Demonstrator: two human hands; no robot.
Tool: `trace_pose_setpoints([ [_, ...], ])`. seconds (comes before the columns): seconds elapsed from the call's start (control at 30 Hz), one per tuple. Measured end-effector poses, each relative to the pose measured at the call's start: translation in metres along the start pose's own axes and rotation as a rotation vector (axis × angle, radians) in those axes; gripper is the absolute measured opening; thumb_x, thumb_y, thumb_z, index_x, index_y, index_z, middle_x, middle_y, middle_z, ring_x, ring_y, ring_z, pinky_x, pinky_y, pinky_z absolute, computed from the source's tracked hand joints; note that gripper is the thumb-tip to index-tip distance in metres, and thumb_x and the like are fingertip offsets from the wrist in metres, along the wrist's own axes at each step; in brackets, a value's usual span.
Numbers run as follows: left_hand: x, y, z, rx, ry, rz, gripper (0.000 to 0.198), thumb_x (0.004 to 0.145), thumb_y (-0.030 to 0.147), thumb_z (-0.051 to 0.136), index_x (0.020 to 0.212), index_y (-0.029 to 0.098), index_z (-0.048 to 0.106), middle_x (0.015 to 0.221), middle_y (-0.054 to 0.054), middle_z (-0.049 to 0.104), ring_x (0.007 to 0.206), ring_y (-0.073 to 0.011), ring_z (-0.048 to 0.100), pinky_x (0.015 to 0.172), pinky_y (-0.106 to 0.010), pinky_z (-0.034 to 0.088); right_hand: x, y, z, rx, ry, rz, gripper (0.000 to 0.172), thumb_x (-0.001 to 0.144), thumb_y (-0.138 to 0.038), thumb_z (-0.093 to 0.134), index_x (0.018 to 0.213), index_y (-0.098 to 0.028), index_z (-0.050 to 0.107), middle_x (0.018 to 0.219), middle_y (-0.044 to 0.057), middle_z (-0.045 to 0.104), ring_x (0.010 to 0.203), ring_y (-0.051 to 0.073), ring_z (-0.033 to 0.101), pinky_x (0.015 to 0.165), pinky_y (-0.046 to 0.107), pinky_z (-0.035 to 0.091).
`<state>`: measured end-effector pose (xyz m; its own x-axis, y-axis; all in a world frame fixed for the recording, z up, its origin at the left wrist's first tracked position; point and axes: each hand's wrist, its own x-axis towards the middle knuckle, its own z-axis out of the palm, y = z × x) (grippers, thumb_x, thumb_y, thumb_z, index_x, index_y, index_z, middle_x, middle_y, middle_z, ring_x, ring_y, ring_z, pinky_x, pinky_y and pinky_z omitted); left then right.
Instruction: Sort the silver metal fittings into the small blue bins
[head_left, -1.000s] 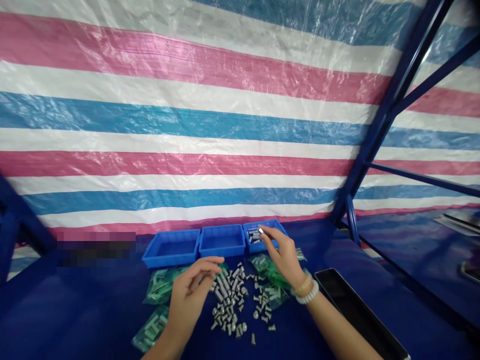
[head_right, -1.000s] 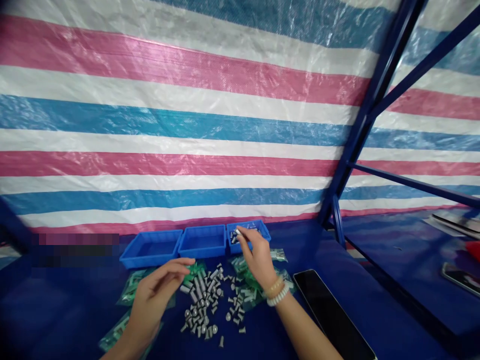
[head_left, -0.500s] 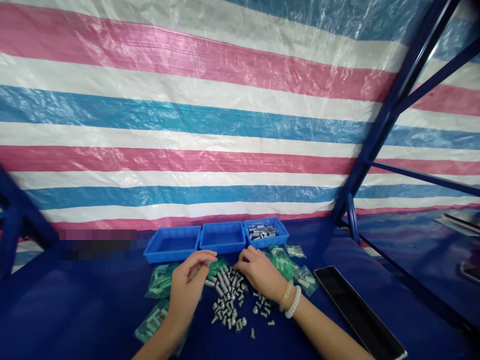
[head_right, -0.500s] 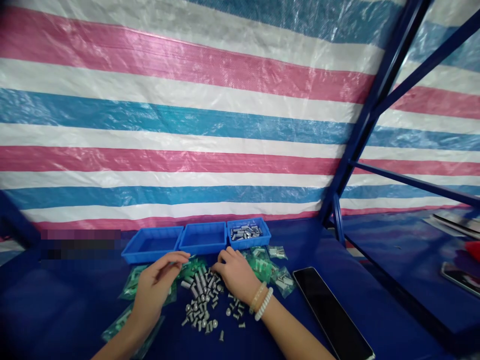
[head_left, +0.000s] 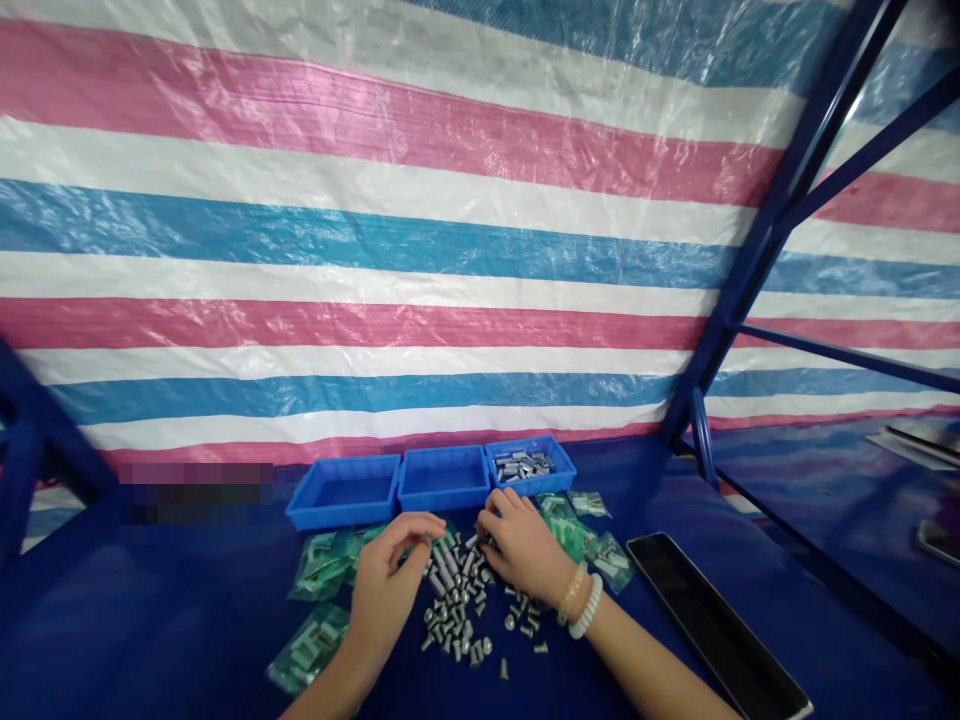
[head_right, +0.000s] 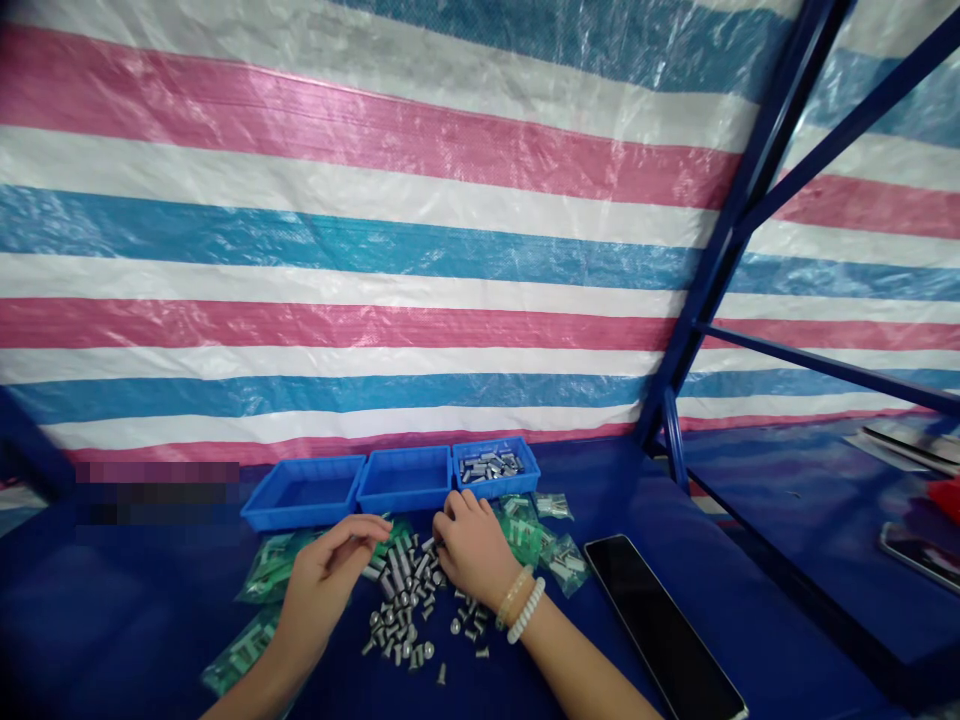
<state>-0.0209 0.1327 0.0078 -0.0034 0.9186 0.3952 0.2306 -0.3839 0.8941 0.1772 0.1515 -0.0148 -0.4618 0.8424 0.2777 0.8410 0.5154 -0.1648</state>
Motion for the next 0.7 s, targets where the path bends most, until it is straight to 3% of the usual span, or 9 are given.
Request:
trace_pose_setpoints([
  [0.17, 0.0, -0.002, 0.001, -0.012, -0.01, 0.009, 0.015, 0.072, 0.019, 0.057, 0.066, 0.021, 0.071, 0.079, -0.005, 0.073, 0.083, -0.0224, 0.071, 0.078, -0.031, 0.055, 0.001, -0.001, 0.001, 0.041, -0.007, 0.007, 0.015, 0.09, -0.019, 0.063, 0.104, -0.021, 0.068, 0.102, 0.008, 0.061, 0.1, 0.026, 0.052, 0.081, 0.036, 0.041],
  [0.37, -0.002, -0.006, 0.001, -0.006, -0.017, 0.017, 0.015, 0.074, 0.02, 0.057, 0.068, 0.021, 0.071, 0.08, -0.005, 0.073, 0.084, -0.0218, 0.071, 0.078, -0.029, 0.055, 0.0, 0.0, 0.003, 0.157, 0.045, 0.027, 0.01, 0.084, -0.01, 0.065, 0.087, -0.017, 0.069, 0.098, 0.01, 0.064, 0.098, 0.027, 0.056, 0.08, 0.039, 0.044],
  [0.53, -0.004, -0.003, 0.001, 0.009, -0.025, -0.017, 0.015, 0.075, 0.022, 0.057, 0.076, 0.02, 0.072, 0.084, -0.006, 0.075, 0.083, -0.0218, 0.071, 0.08, -0.031, 0.055, -0.003, 0.002, 0.0, 0.379, 0.187, 0.069, 0.013, 0.082, -0.006, 0.065, 0.088, -0.018, 0.066, 0.086, 0.002, 0.069, 0.083, 0.018, 0.063, 0.076, 0.029, 0.049],
  [0.7, -0.012, 0.008, 0.006, -0.088, -0.146, -0.125, 0.028, 0.072, 0.021, 0.062, 0.097, 0.019, 0.074, 0.088, -0.007, 0.076, 0.082, -0.022, 0.071, 0.075, -0.03, 0.057, -0.011, -0.014, -0.011, 0.565, 0.394, 0.089, 0.012, 0.085, -0.011, 0.063, 0.094, -0.018, 0.066, 0.077, 0.0, 0.066, 0.07, 0.016, 0.062, 0.067, 0.026, 0.051],
])
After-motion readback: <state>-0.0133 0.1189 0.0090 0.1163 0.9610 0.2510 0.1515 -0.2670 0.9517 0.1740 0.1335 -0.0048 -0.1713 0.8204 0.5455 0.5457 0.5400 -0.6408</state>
